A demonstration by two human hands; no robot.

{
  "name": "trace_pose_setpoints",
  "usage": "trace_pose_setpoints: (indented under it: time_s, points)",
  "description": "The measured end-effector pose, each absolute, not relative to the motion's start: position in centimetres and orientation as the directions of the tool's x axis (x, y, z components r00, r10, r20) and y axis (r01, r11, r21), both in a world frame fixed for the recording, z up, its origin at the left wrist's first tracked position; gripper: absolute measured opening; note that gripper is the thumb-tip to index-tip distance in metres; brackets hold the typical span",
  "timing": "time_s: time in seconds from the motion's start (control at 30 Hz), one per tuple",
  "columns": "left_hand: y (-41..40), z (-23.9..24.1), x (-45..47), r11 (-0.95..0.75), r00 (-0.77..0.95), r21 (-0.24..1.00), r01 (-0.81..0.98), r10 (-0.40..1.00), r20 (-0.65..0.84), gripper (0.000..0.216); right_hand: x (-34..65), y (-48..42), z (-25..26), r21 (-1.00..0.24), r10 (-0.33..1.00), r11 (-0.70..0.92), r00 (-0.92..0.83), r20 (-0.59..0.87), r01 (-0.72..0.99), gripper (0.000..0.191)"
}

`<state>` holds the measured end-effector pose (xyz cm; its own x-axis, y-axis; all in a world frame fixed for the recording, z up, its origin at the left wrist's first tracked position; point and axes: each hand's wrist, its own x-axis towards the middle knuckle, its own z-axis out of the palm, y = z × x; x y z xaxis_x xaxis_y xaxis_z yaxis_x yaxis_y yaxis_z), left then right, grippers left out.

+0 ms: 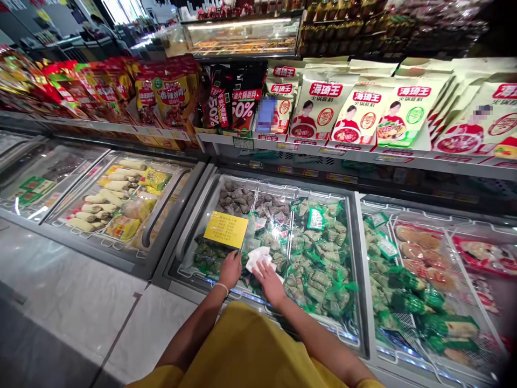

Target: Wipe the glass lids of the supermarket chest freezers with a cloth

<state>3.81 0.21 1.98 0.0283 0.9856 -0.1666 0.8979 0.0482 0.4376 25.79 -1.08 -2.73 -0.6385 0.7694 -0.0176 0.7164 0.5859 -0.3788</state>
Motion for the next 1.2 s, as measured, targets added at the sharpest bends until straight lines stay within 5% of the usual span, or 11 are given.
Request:
trace_pose_setpoints:
  time_s: [0.07,0.13,0.27,0.4,0.57,0.7,0.77,0.9,1.03,1.1,1.2]
  points:
    - [0.7,1.9,2.3,0.065,0.003,0.43,0.901,0.988,-0.156,0.048,26.0,-0.1,-2.4,-0.398,0.594,0.729,-0.804,-0.035,0.556,0.067]
    - [1.0,1.6,0.9,0.065,-0.003,0.424,0.903,0.989,-0.145,0.048,28.4,2.8,-1.4,-0.38,0.58,0.741,-0.813,-0.052,0.553,0.068]
    - [1.1,0.8,-0.8,0.042,0.006,0.419,0.907,0.994,-0.113,0.046,34.6,10.0,0.8,-0.285,0.955,0.276,-0.294,-0.023,0.918,0.067]
    - [0.6,0.3,-1.1,0.024,0.021,0.433,0.901,0.995,-0.099,0.047,34.1,11.8,0.8,-0.336,0.994,-0.085,0.102,0.033,0.938,0.068]
    - [0.2,0.1,-1.5,-0.007,0.054,0.431,0.902,0.994,-0.098,0.052,23.0,4.7,-2.7,-0.393,0.958,0.28,-0.283,0.052,0.876,0.074]
    - [0.1,0.0,-2.8,-0.038,0.095,0.448,0.893,0.99,-0.105,0.054,19.1,0.9,-3.7,-0.394,0.726,0.636,-0.688,0.014,0.664,0.068]
    - [0.0,-0.2,-3.4,-0.039,0.1,0.448,0.893,0.989,-0.114,0.055,21.6,2.1,-2.9,-0.383,0.68,0.675,-0.733,-0.01,0.631,0.07]
    - [-0.4,-0.7,-4.0,-0.052,0.115,0.42,0.906,0.985,-0.126,0.058,31.9,7.2,-0.2,-0.294,0.948,0.303,-0.318,-0.002,0.906,0.075]
    - [-0.6,-1.1,-3.8,-0.053,0.116,0.407,0.912,0.984,-0.132,0.059,37.7,8.7,0.4,-0.279,0.986,-0.142,0.159,0.041,0.95,0.071]
    - [-0.6,-1.1,-3.6,-0.046,0.108,0.401,0.915,0.985,-0.132,0.059,36.0,7.3,-0.4,-0.304,0.972,-0.19,0.223,0.075,0.933,0.07]
    - [-0.6,-1.3,-3.2,-0.045,0.098,0.39,0.92,0.988,-0.117,0.058,29.9,3.5,-2.3,-0.351,0.992,-0.021,0.065,0.112,0.936,0.077]
